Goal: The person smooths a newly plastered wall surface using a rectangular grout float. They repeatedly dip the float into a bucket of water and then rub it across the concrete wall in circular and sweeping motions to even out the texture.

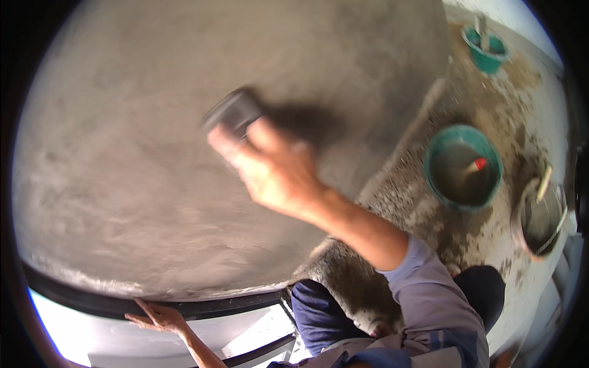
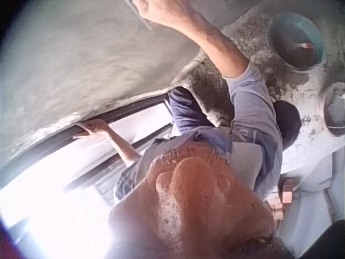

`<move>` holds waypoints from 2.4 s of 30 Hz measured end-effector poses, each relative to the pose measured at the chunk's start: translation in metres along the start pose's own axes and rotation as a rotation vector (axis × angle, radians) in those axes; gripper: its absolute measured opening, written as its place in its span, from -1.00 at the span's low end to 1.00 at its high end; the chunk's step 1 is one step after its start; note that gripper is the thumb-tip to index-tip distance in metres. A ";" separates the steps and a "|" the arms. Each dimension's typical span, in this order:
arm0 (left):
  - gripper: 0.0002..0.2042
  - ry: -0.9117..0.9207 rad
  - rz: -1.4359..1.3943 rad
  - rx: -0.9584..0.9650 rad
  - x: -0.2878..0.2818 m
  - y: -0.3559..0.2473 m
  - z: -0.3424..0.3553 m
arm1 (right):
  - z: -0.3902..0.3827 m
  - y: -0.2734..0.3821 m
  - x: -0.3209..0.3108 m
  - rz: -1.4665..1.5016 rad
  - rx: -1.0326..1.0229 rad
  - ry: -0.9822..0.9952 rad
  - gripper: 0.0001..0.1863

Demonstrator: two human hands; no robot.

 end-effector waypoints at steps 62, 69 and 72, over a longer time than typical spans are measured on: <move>-0.55 -0.015 0.024 0.211 0.003 0.001 -0.008 | -0.148 -0.169 -0.006 0.022 0.516 -0.166 -0.50; -0.51 0.002 0.034 0.166 0.011 0.011 -0.007 | -0.109 -0.212 -0.039 0.124 0.537 -0.327 -0.50; -0.54 0.003 0.028 0.137 0.008 0.014 -0.005 | -0.151 -0.170 -0.001 0.131 0.304 -0.340 -0.46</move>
Point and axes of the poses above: each hand's wrist, its own z-axis towards the middle knuckle, its own x-axis out of the palm, y = z × x, the point moved 8 cm from there along z, towards the middle knuckle, and after that the axes turned 10 degrees about x, right-handed, at the moved point
